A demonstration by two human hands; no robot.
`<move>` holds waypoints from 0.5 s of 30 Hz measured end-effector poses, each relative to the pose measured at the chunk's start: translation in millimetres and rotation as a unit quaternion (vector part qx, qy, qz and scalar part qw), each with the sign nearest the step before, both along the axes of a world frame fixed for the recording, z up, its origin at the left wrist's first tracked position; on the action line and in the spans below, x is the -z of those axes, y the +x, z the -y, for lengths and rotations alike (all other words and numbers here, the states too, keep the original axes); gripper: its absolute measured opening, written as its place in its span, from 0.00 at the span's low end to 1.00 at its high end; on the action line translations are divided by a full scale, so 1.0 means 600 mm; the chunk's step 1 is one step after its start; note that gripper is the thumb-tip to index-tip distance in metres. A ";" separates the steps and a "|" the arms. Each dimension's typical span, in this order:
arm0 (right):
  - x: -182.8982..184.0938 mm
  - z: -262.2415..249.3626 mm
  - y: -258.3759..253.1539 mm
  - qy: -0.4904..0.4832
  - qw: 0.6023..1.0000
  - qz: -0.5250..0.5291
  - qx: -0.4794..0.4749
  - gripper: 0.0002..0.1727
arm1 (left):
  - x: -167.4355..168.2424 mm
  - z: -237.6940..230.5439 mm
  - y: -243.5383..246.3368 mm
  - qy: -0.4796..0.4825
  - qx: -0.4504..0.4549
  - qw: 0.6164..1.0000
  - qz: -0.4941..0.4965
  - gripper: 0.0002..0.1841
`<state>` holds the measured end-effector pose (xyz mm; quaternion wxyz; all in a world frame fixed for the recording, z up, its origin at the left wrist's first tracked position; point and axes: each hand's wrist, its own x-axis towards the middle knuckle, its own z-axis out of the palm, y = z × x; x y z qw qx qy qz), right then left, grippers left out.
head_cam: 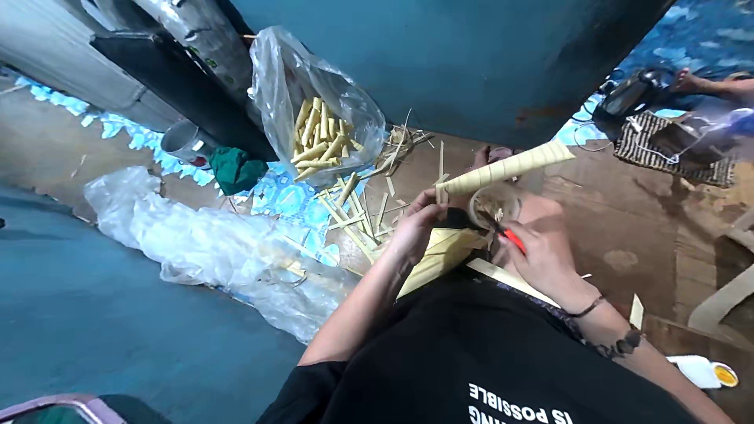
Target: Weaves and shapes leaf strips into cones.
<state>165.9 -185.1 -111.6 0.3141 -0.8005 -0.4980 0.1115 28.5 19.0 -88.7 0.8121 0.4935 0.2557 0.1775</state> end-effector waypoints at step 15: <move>-0.040 -0.064 -0.033 0.047 0.997 -0.025 -0.055 0.17 | 0.008 0.044 0.000 -0.039 0.165 0.986 -0.010 0.31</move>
